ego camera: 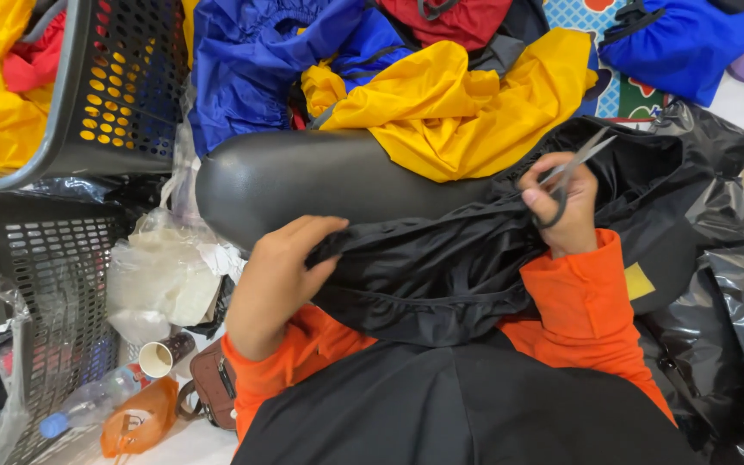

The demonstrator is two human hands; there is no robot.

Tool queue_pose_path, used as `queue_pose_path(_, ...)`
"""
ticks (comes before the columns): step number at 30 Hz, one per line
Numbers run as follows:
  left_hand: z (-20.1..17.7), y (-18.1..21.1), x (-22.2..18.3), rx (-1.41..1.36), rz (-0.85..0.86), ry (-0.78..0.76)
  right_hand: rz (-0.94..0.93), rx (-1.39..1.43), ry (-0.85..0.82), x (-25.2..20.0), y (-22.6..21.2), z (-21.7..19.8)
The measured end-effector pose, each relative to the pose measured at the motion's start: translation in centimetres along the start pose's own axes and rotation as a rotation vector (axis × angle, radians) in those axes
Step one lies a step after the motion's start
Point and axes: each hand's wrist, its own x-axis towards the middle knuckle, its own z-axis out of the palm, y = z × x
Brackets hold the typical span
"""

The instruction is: Folding a red fabric component, placing it in a plastic bag, and then cleaning and trimming a black fabric seat cover.

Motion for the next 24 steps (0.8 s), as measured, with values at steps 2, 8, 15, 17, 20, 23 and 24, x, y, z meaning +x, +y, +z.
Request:
queue_pose_path(2,-0.7,-0.8,-0.5,-0.070,-0.019,0.001,-0.024,0.010,0.048,0.5,0.1,-1.1)
queue_pose_path(8,-0.5,-1.2,0.9,-0.478,0.133,-0.009,-0.031,0.073,0.239,0.4,-3.0,-1.6)
queue_pose_path(15,3.5,-1.7,2.2,-1.236,0.057,-0.091,0.061,0.066,0.306,0.7,-3.1,-2.0)
queue_pose_path(17,3.7,-1.9,2.0,-1.194,0.057,-0.100,0.079,0.111,0.310,0.8,-3.0,-2.2)
queue_pose_path(20,3.5,-1.7,1.8,-1.098,-0.081,-0.050,0.078,0.136,0.303,0.8,-2.7,-2.2)
queue_pose_path(23,3.4,-1.6,1.8,-1.041,-0.103,-0.014,0.087,0.133,0.311,0.9,-2.9,-1.8)
queue_pose_path(24,3.4,-1.6,1.8,-1.028,-0.118,-0.006,0.090,0.090,0.317,1.0,-3.0,-1.7)
